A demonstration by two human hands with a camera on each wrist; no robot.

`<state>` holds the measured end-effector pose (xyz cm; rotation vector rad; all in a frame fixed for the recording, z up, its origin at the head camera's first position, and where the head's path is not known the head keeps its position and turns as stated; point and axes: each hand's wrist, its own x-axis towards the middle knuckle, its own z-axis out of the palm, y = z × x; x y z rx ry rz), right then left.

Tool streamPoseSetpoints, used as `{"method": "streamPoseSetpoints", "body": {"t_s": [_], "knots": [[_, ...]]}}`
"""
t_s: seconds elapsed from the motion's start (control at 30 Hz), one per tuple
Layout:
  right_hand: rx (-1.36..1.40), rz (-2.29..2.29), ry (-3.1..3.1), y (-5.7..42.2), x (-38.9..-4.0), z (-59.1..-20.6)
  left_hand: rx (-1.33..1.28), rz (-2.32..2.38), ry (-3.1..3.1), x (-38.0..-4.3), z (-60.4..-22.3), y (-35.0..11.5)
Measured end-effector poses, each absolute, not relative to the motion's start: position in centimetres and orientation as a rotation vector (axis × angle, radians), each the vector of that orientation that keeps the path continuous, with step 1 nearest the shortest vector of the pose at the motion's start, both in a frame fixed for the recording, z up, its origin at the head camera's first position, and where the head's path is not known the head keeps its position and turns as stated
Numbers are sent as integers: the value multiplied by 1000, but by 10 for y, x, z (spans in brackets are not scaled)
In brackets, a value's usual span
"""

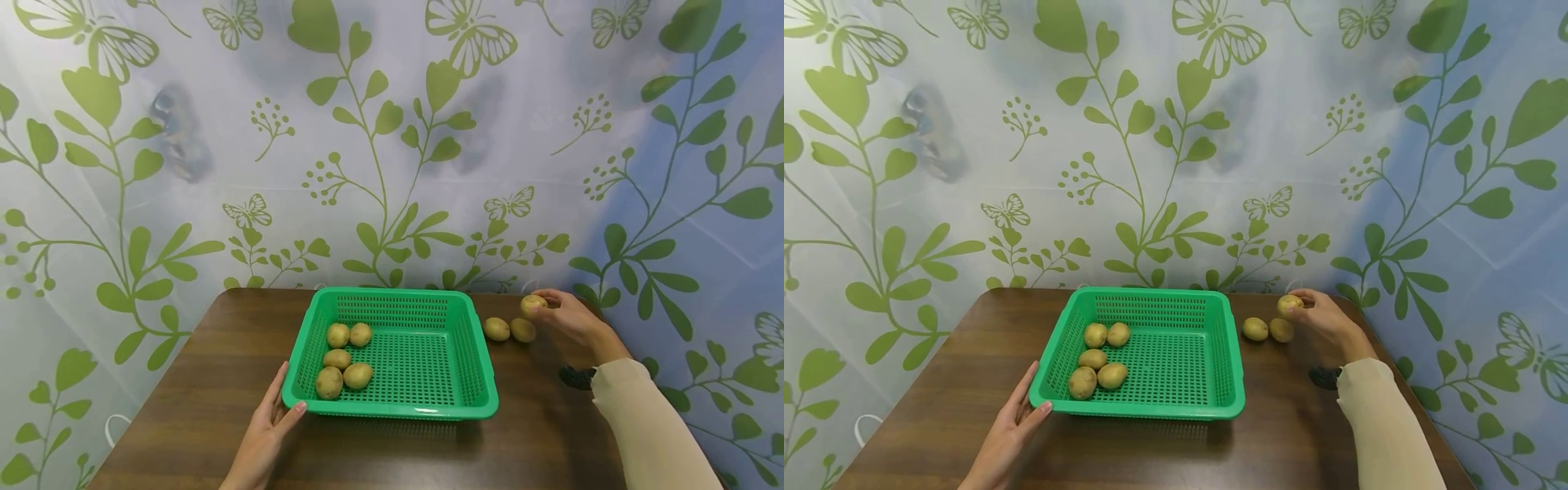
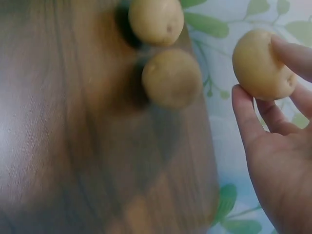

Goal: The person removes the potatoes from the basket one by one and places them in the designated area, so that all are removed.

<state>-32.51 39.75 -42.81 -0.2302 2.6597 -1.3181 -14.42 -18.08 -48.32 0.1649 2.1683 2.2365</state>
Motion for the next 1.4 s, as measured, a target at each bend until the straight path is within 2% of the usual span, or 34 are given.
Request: {"method": "streamPoseSetpoints", "body": {"t_s": [0.33, 0.77, 1.07, 1.4], "knots": [[-114, -1507, 2588, 426, -318, -465, 169, 2247, 2157, -145, -485, -181], [-28, -1605, 2595, 430, -315, -495, 203, 2266, 2162, -144, -487, -183], [-21, -1418, 2737, 430, -307, -501, 222, 2276, 2156, -144, -487, -182], [28, -1456, 2700, 432, -306, -498, 214, 2279, 2144, -143, -486, -180]]}}
